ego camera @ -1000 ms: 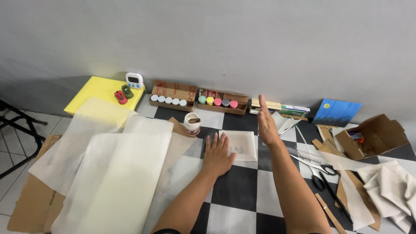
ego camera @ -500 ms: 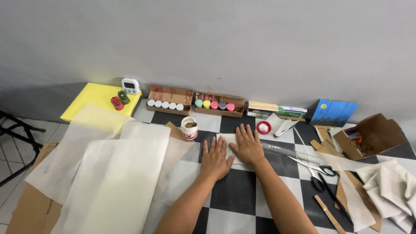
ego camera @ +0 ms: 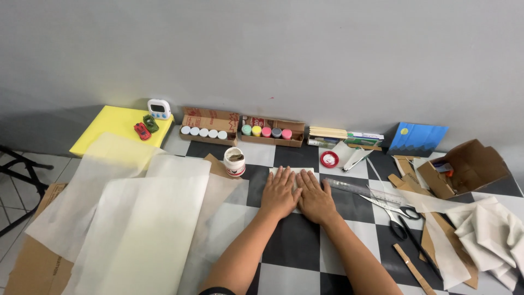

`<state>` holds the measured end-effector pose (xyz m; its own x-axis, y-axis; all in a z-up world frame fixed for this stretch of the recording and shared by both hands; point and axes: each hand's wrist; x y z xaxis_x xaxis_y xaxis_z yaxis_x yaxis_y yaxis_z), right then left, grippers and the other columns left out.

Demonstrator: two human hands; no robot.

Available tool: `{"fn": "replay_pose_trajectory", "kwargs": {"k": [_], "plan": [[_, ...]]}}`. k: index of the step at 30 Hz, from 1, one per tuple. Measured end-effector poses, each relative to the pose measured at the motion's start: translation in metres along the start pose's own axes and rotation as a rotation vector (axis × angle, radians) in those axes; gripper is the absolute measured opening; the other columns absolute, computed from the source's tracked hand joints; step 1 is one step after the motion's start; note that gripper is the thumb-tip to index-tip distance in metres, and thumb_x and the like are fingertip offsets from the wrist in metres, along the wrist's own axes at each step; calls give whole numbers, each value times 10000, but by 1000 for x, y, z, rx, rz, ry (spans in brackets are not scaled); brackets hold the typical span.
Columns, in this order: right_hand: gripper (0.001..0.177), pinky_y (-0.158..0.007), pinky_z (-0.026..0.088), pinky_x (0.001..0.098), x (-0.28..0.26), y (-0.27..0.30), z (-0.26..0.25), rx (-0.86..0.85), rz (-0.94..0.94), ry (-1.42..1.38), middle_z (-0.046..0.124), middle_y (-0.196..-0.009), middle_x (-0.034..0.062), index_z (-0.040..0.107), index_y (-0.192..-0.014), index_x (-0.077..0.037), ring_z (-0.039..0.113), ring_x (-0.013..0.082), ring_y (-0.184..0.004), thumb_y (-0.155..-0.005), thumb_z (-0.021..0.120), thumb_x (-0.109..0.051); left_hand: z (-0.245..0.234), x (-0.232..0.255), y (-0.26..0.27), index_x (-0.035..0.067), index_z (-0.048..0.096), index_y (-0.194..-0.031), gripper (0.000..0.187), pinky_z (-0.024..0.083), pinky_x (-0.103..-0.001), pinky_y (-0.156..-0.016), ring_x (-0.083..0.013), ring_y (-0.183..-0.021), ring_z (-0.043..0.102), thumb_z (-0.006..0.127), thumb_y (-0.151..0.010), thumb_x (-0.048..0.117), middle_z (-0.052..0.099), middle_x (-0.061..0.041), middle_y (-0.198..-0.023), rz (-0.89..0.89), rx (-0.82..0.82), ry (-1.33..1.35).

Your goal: The person folds a small piece of paper, then measures, marks, and cuts a large sheet of translucent paper on a checkered work surface.

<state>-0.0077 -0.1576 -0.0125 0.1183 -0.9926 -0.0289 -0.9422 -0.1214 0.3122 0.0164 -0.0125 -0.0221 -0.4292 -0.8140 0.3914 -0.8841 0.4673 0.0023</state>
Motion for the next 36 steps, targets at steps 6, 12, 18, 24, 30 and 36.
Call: {"fn": "replay_pose_trajectory", "kwargs": {"k": [6, 12, 18, 24, 30, 36], "plan": [[630, -1220, 61, 542, 4, -5, 5, -21, -4, -59, 48, -1735, 35, 122, -1653, -199, 26, 223, -1586, -1067, 212, -413, 2, -6, 0, 30, 423, -1525, 697, 130, -550, -1245, -348, -1549, 209, 342, -1046, 528, 296, -176, -1652, 13, 16, 14], [651, -1204, -20, 646, 46, 4, 10, 246, -26, -569, 199, -1704, 114, 285, -1620, -132, 124, 299, -1579, -1042, 507, -335, -10, -17, 23, 13, 502, -1457, 541, 209, -599, -1204, -443, -1485, 298, 564, -1015, 319, 369, -247, -1584, -5, 292, 170], [477, -1213, 65, 600, 54, 31, 35, 274, 45, -349, 518, -1543, -60, 630, -1379, -403, 286, 244, -1538, -912, 694, -476, -31, -25, 69, 89, 535, -1441, 679, 133, -693, -1176, -459, -1453, 351, 699, -902, 468, 508, -216, -1482, -125, 39, -4], [411, -1205, 99, 603, 41, 35, 34, 396, 81, -275, 618, -1449, -38, 668, -1341, -355, 345, 239, -1517, -944, 663, -462, -17, -33, 52, 197, 665, -1321, 409, 177, -692, -1165, -381, -1419, 447, 690, -938, 340, 643, -96, -1374, -157, 143, -54], [400, -1194, 104, 581, 32, 15, 20, 407, 126, -167, 608, -1468, -20, 650, -1363, -317, 338, 247, -1526, -985, 600, -437, -22, -25, 25, 126, 678, -1317, 367, 116, -655, -1204, -364, -1461, 409, 617, -982, 263, 628, -120, -1415, -163, 173, -71], [451, -1166, 154, 538, 30, -7, 12, 343, 195, -131, 551, -1525, 13, 552, -1470, -287, 315, 271, -1519, -1033, 507, -389, -44, -12, 14, 71, 539, -1460, 446, 107, -655, -1213, -430, -1518, 269, 467, -1044, 216, 427, -201, -1583, -193, 52, -93]]}}
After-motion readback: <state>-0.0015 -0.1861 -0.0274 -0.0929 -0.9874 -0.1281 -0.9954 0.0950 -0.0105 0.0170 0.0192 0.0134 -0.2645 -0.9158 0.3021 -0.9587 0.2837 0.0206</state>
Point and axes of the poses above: each hand's wrist, its own y-axis away from the middle knuckle, its own z-axis out of the palm, x = y × z
